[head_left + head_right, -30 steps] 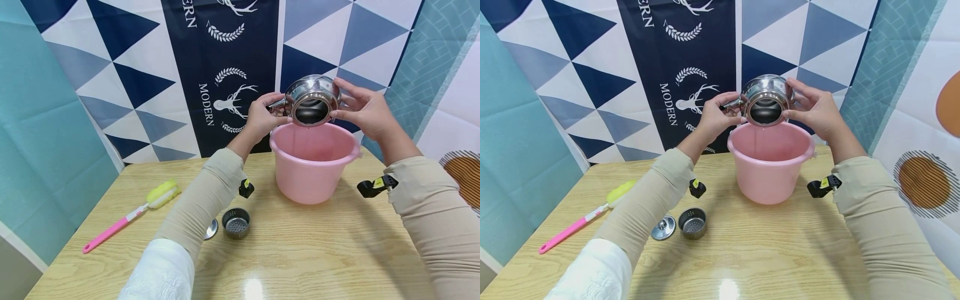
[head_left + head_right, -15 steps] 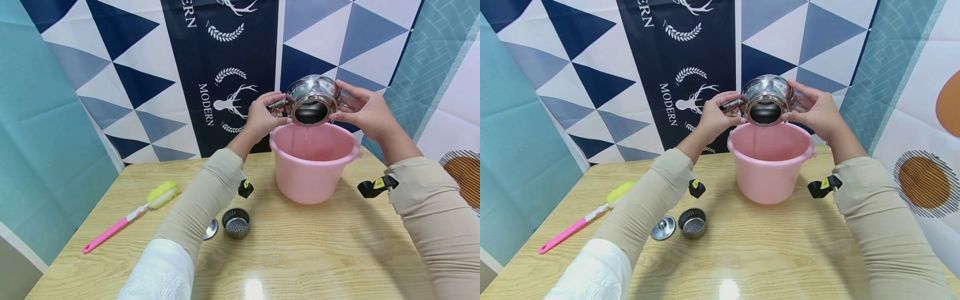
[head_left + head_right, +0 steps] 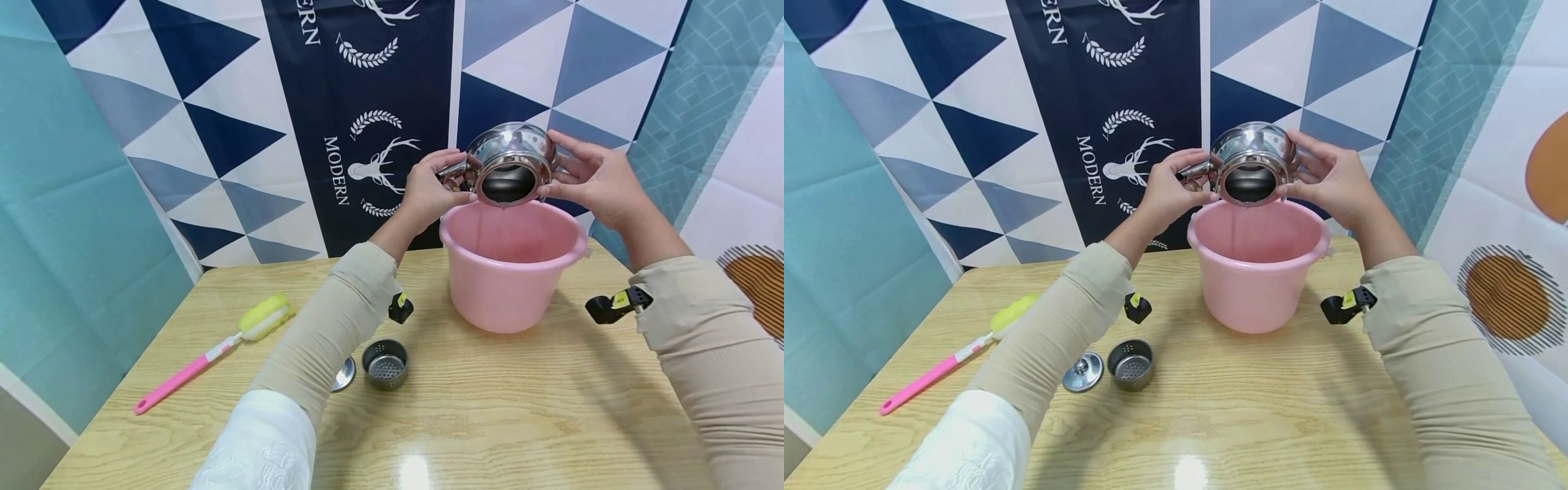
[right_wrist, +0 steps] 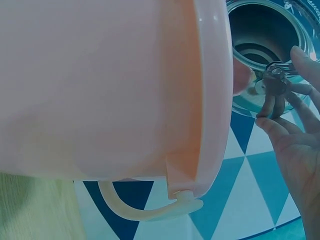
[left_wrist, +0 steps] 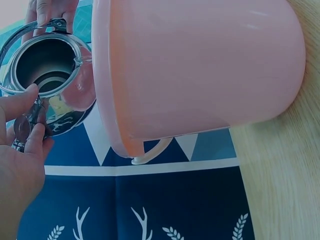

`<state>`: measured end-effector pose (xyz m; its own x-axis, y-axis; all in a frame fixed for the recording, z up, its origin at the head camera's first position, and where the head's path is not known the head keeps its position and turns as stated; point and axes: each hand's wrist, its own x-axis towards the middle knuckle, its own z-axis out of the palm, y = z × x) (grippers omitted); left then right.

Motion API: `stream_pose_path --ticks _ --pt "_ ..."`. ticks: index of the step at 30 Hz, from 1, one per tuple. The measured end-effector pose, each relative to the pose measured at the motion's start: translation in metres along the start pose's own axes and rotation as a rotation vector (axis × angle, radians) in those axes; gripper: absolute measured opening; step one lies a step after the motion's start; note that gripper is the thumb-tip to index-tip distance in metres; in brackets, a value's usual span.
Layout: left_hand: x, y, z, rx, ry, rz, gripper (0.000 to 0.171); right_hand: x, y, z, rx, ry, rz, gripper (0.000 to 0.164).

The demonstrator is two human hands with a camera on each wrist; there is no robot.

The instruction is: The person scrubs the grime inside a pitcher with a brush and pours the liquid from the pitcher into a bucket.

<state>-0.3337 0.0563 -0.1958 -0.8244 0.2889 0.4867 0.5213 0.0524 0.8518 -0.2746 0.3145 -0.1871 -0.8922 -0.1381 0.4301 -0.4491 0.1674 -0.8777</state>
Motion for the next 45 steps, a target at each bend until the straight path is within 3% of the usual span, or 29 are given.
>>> stream_pose_path --ticks 8,14,19,28,39,45 --pt "-0.0006 -0.0003 -0.0017 0.025 -0.010 -0.009 0.068 0.0004 -0.0007 0.0016 -0.095 0.007 0.009 0.080" --pt "-0.0008 -0.0005 -0.0023 0.108 -0.002 0.008 0.067 0.0009 -0.0002 0.0015 -0.180 0.013 0.016 0.080" --pt "-0.0015 -0.0003 -0.0035 0.122 -0.006 0.024 0.066 0.0006 0.0012 0.0016 -0.186 0.013 0.007 0.081" --pt "-0.0009 -0.0004 -0.0066 0.242 -0.015 0.052 0.063 -0.0020 0.0016 0.0029 -0.175 0.014 -0.016 0.082" --pt "-0.0012 0.0012 -0.0067 0.318 -0.012 0.097 0.063 -0.0046 -0.0001 0.0038 -0.106 0.009 -0.041 0.082" --pt "-0.0014 0.0026 -0.0069 0.353 -0.007 0.123 0.063 -0.0041 -0.0026 0.0040 -0.166 0.026 -0.048 0.082"
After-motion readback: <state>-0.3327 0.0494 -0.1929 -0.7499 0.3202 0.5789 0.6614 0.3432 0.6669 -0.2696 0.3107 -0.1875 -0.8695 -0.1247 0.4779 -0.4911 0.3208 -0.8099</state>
